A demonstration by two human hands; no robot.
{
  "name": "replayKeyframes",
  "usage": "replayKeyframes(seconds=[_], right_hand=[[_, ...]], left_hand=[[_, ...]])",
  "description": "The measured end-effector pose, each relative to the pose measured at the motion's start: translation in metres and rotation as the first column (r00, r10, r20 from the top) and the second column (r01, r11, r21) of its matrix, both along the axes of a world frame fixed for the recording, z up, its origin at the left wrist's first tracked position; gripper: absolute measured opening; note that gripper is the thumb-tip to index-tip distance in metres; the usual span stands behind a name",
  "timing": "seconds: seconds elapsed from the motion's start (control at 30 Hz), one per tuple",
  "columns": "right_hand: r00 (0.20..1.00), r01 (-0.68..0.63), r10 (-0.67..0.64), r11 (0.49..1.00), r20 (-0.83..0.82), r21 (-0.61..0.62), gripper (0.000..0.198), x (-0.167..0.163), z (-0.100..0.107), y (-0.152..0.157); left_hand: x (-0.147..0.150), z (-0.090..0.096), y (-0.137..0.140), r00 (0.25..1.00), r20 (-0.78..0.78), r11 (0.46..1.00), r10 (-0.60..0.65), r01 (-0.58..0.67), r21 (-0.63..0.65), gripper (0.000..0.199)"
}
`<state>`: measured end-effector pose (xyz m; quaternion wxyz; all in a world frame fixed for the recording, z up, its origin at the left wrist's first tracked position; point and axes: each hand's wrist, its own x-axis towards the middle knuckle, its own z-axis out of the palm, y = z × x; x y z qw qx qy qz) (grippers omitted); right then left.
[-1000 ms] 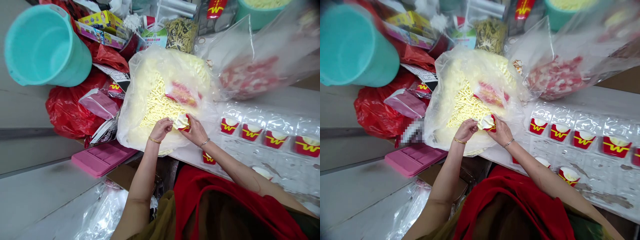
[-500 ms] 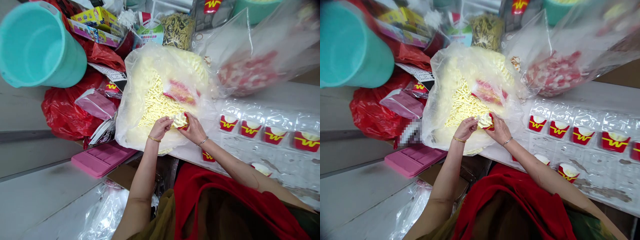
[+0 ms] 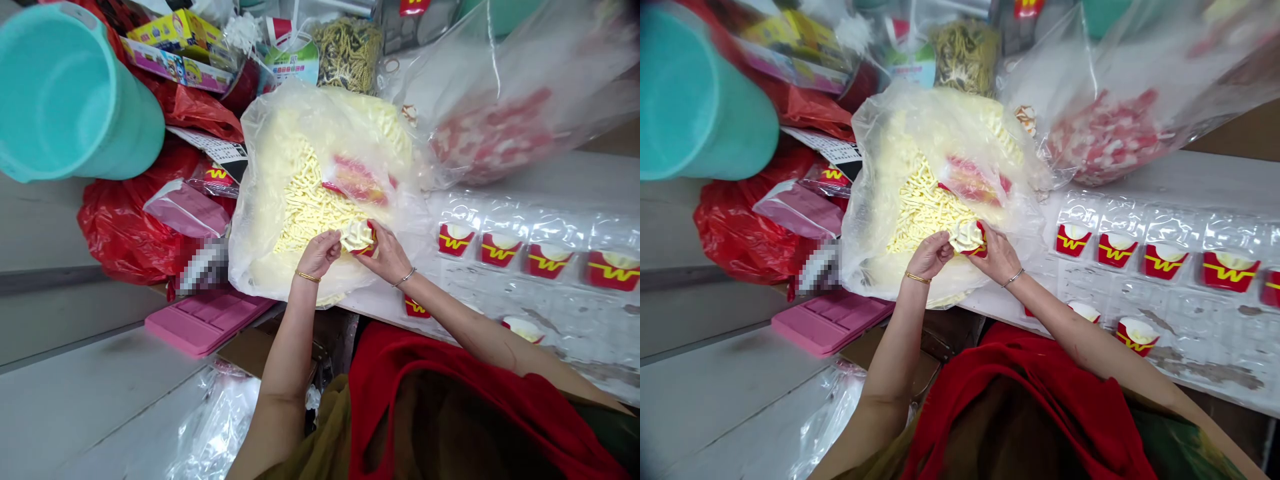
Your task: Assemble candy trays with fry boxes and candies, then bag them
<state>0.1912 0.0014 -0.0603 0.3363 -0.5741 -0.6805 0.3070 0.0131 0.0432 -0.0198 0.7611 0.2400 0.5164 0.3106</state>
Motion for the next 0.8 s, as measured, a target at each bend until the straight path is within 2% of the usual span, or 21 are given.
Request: replayKeyframes(seconds=[0.07,0.17,0.23,0.33,0.4,0.5,0.6,0.7,0.77,0.8], right_hand=[[1.0,-0.009,0.009,1.0,0.01,0.003,0.079,0.001,-0.002,-0.001],[0.999,-0.022,0.023,1.0,0.036,-0.015,0.078,0.001,-0.003,-0.002],[0.998,-0.046,0.047,0.999,0.052,-0.018,0.074,0.0,-0.001,-0.003],[0.994,-0.082,0.082,0.997,0.069,0.006,0.068,-0.002,0.002,-0.005],[0.994,-0.082,0.081,0.996,0.072,0.016,0.066,-0.001,0.002,-0.008],[0.995,-0.065,0.065,0.998,0.07,0.0,0.066,0.003,-0.003,-0.013],[0.995,-0.07,0.07,0.998,0.077,-0.002,0.062,0.01,-0.008,-0.02],[0.991,-0.108,0.106,0.994,0.082,0.023,0.055,0.019,-0.012,-0.026],[0.989,-0.13,0.127,0.991,0.077,0.042,0.056,0.025,-0.014,-0.03],[0.988,-0.137,0.133,0.989,0.075,0.048,0.058,0.028,-0.016,-0.032]], left_hand=[[0.002,0.0,0.0,0.997,-0.074,0.999,-0.011,0.014,0.048,0.036],[0.01,0.0,-0.002,0.958,-0.286,0.974,0.0,0.065,0.218,0.034],[0.018,0.001,-0.006,0.887,-0.461,0.924,0.031,0.15,0.351,0.031],[0.03,0.004,-0.013,0.71,-0.701,0.823,0.062,0.362,0.439,0.024],[0.038,0.007,-0.017,0.569,-0.82,0.744,0.054,0.525,0.413,0.023],[0.048,0.015,-0.025,0.367,-0.93,0.621,-0.015,0.733,0.279,0.022],[0.061,0.02,-0.038,0.233,-0.969,0.512,-0.085,0.844,0.158,0.019],[0.075,0.019,-0.051,0.191,-0.975,0.462,-0.115,0.879,0.118,0.016],[0.079,0.016,-0.054,0.232,-0.961,0.466,-0.152,0.874,0.137,0.015],[0.078,0.013,-0.052,0.29,-0.937,0.472,-0.194,0.865,0.17,0.014]])
